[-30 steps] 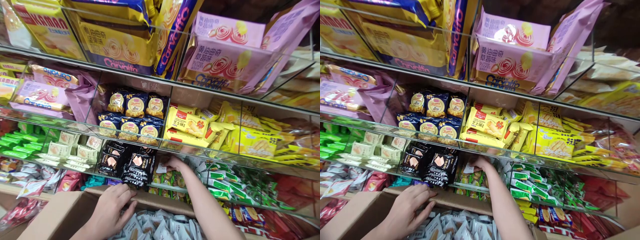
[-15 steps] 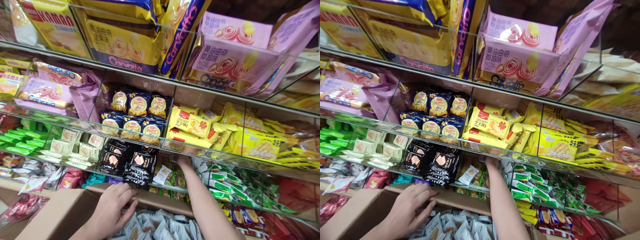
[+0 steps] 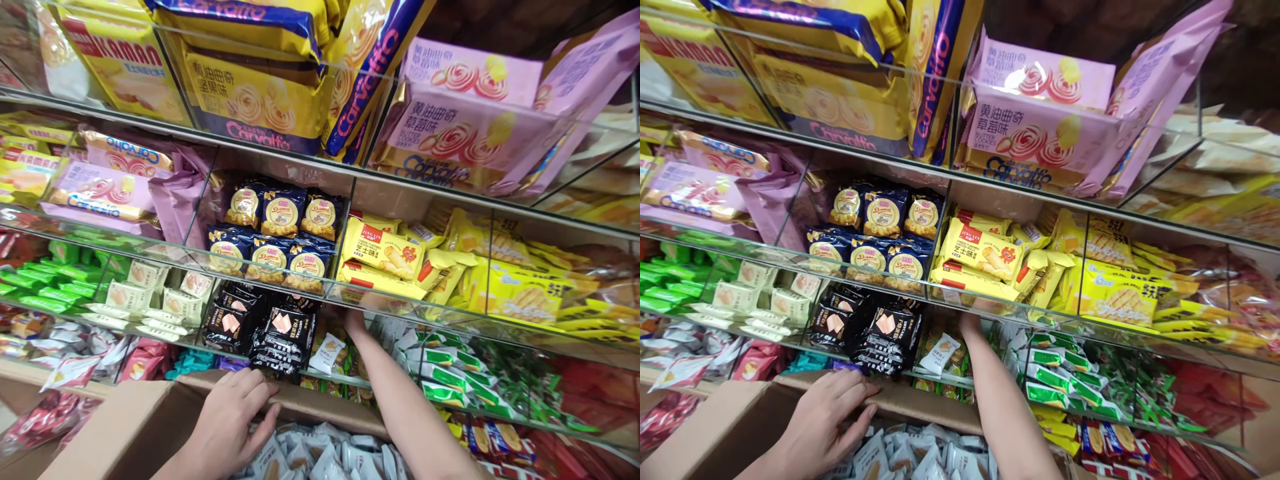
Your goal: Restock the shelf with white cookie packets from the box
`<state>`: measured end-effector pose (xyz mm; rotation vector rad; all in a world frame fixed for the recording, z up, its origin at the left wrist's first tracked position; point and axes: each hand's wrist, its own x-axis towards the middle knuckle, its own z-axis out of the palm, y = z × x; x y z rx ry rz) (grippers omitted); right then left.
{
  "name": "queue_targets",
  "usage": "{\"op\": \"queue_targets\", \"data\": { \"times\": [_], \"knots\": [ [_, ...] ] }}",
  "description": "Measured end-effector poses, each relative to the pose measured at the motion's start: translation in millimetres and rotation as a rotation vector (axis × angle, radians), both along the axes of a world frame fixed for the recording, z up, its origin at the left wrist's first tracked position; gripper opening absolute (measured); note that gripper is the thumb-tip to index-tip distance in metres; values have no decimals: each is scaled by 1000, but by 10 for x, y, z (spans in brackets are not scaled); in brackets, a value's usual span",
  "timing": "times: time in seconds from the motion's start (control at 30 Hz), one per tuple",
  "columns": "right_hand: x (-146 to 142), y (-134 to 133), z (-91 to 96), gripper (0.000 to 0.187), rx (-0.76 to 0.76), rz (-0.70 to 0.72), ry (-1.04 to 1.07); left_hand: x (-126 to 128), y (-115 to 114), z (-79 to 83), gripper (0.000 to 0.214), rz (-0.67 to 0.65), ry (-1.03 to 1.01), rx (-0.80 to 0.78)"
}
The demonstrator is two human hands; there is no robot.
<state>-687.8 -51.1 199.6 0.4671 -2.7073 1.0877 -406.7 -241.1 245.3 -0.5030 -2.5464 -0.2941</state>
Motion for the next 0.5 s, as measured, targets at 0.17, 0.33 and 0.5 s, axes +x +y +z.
{"op": "queue_targets", "data": {
  "times": [0.17, 0.33, 0.5],
  "knots": [
    [-17, -16, -17, 36, -41, 7, 17, -7, -1, -19, 10, 8, 12, 0],
    [-4, 33, -7, 36, -56, 10, 29, -10, -3, -10, 10, 0, 13, 2],
    [26, 75, 9, 40, -22, 70, 34, -2, -3, -2, 10, -1, 6, -1]
  ]
}}
